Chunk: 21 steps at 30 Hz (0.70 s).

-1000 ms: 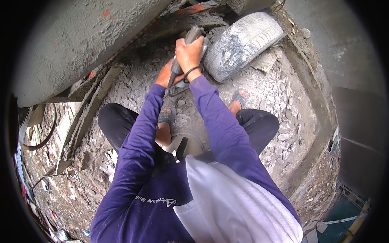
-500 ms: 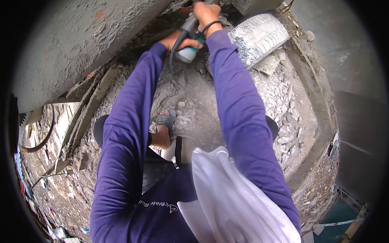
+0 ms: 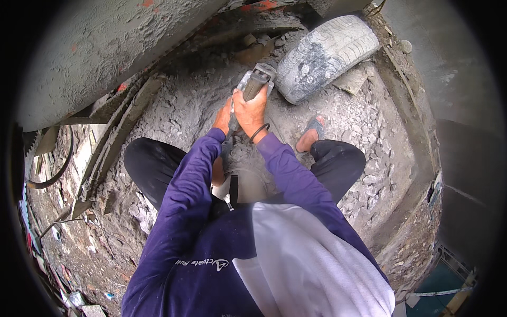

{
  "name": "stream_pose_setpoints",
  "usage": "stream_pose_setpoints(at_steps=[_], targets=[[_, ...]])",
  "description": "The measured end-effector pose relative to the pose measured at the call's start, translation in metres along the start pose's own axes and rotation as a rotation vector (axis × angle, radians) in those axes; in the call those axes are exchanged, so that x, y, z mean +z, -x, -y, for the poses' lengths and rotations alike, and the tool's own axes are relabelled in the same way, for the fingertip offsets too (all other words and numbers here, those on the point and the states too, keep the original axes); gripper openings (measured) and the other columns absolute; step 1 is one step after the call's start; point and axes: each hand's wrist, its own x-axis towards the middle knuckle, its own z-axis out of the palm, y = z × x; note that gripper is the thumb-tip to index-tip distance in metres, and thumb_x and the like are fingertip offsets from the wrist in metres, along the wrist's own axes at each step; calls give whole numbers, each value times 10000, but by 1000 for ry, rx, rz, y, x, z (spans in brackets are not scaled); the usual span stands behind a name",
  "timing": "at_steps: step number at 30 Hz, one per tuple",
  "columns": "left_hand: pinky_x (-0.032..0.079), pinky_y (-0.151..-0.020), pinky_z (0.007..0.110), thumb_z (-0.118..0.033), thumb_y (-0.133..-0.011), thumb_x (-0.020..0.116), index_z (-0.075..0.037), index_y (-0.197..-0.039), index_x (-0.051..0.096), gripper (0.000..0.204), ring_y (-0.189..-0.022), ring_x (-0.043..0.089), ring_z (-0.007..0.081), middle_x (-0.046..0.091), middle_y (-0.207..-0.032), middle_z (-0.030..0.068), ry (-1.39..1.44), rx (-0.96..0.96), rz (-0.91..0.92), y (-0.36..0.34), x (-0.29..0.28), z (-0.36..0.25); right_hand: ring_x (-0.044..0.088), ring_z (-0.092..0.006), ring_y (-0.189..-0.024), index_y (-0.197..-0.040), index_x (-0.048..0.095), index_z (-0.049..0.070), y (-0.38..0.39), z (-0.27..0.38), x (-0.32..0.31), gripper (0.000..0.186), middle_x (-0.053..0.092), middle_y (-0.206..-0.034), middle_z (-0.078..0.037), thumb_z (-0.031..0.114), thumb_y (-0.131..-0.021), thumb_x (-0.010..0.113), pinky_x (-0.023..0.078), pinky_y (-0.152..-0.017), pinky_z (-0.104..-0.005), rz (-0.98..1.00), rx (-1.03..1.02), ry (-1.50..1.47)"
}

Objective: The person uses a handheld angle grinder to grind a concrete surface near a large cylindrical object. They repeatedly reposition the tool and clear debris by hand while working in a confined area.

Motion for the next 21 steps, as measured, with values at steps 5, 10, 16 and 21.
stream_pose_setpoints(at_steps=[5, 10, 16, 21], targets=[[517, -799, 559, -99, -1001, 537, -73, -1474, 463, 479, -1019, 656, 553, 695, -1048, 341, 226, -72, -91, -8, 21, 66, 678, -302, -948, -1271, 490, -35, 11, 7, 17, 518, 665, -1057, -181, 152, -877, 768, 539, -873, -430, -39, -160, 59], [521, -800, 545, -132, -1020, 539, -70, -1449, 478, 438, -1030, 666, 539, 697, -1063, 337, 105, 10, -84, -3, 8, 16, 692, -285, -920, -1251, 504, -36, 11, -11, 11, 516, 667, -1037, -180, 170, -872, 787, 557, -811, -423, -133, -43, 30], [528, -823, 525, -172, -1048, 506, -69, -1393, 500, 360, -1077, 666, 528, 694, -1107, 332, 199, -17, -94, -1, 3, 17, 669, -175, -629, -1143, 568, -18, 12, -5, 17, 348, 680, -854, -94, 107, -905, 788, 529, -515, -316, -31, 105, -177], [527, -844, 508, -201, -1059, 501, -71, -1374, 515, 340, -1094, 665, 526, 693, -1123, 332, 154, -42, 8, -6, -4, 7, 670, -134, -637, -1102, 577, 9, 14, 18, 20, 278, 684, -859, -62, 78, -934, 787, 526, -502, -279, -47, 173, -319]])
